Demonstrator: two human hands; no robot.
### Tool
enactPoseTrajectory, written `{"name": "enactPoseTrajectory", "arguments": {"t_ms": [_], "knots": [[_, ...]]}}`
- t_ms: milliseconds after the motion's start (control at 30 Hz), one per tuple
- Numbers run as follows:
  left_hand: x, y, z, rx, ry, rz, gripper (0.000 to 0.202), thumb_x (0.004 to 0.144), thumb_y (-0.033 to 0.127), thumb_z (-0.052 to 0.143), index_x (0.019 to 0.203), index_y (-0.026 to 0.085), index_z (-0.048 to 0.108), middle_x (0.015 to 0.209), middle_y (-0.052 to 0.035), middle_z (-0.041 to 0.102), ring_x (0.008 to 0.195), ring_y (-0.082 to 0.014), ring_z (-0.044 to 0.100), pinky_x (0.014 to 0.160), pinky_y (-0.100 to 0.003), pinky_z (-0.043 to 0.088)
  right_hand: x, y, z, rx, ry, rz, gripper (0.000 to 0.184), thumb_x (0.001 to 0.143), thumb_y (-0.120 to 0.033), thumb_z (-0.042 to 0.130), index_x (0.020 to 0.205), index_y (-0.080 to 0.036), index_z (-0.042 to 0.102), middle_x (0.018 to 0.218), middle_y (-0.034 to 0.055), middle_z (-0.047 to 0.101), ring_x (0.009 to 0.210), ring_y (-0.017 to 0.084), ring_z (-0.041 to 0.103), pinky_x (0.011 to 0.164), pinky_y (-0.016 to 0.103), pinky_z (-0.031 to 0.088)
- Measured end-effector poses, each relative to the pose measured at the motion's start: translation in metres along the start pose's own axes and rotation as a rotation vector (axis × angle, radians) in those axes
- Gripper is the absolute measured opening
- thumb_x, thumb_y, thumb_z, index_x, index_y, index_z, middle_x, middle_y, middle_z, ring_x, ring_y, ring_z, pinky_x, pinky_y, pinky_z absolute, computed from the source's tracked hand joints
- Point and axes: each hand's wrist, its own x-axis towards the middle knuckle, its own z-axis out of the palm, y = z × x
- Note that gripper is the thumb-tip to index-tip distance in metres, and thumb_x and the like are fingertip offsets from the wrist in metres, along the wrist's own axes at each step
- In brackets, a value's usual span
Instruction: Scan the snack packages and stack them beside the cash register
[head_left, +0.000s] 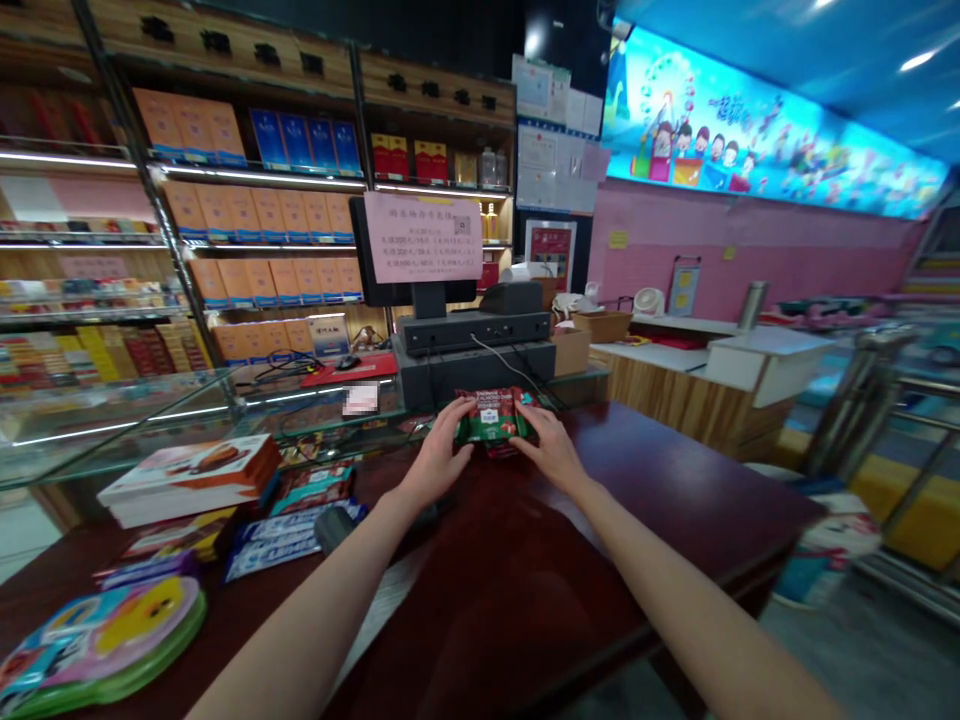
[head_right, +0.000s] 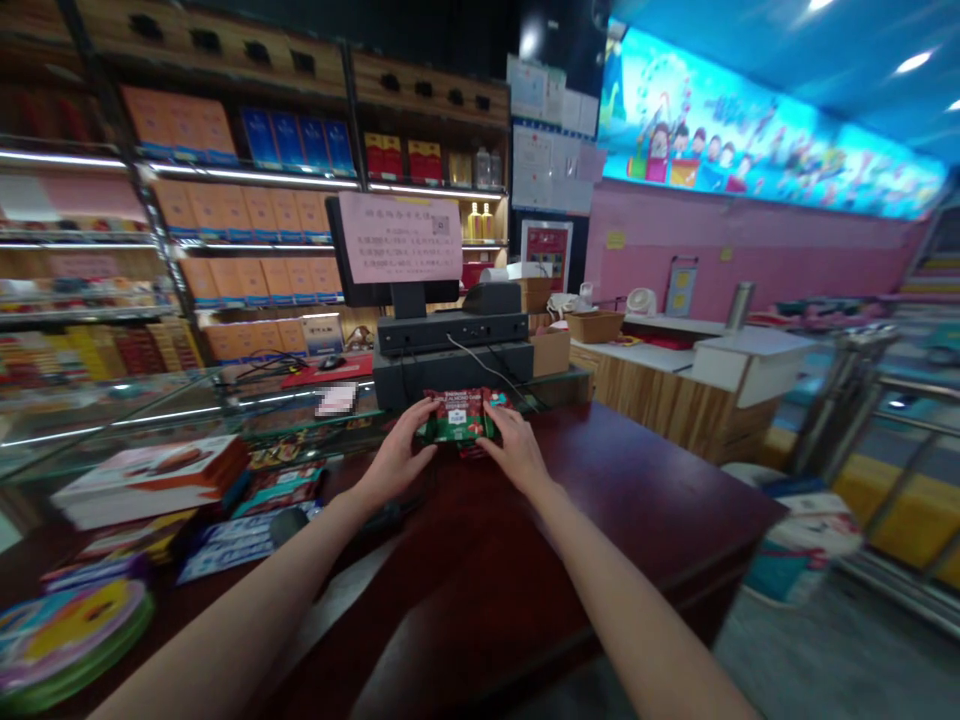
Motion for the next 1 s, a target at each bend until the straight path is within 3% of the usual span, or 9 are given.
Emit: {"name": "enactPoseTrajectory", "arguments": {"t_ms": [200,400,667,1000], "knots": [[0.029,-0.012,0.034,-0.11,0.02,0.009,0.074,0.075,0.004,0.054,0.145,0.025,0.04,0.15,-0.0108,0.046,0.144,-0.025,0.04,0.122,-0.051,0.032,0.016,0.033,-0.017,0.016,0.014,0.023,0.059,0.086,-0.031,0.069,0.143,-0.026,0.055,0.135,0.0115,0.064,0.127,0.028,0.055,0.11,0.05,0.043],[0.048,-0.027,0.059,-0.139,0.01,-0.016,0.074,0.072,0.003,0.053,0.143,0.019,0.042,0.147,-0.0147,0.047,0.142,-0.0268,0.041,0.12,-0.051,0.034,0.025,0.053,-0.02,0.021,0.006,0.1,0.056,0.084,-0.026,0.07,0.139,-0.025,0.059,0.132,0.0111,0.066,0.125,0.027,0.058,0.111,0.048,0.043],[0.056,-0.045,0.069,-0.128,-0.007,-0.057,0.078,0.069,0.001,0.052,0.144,0.018,0.04,0.148,-0.014,0.045,0.144,-0.0266,0.039,0.121,-0.052,0.033,0.035,0.065,-0.016,0.011,0.004,0.188,0.049,0.087,-0.027,0.068,0.135,-0.02,0.063,0.13,0.0132,0.066,0.123,0.026,0.06,0.109,0.044,0.045],[0.056,-0.056,0.074,-0.096,0.004,-0.086,0.072,0.074,0.004,0.055,0.143,0.021,0.041,0.147,-0.0118,0.047,0.142,-0.0254,0.042,0.122,-0.051,0.032,0.038,0.059,-0.011,-0.048,-0.016,0.261,0.041,0.089,-0.03,0.068,0.129,-0.021,0.067,0.126,0.0107,0.07,0.117,0.025,0.064,0.104,0.041,0.048]]}}
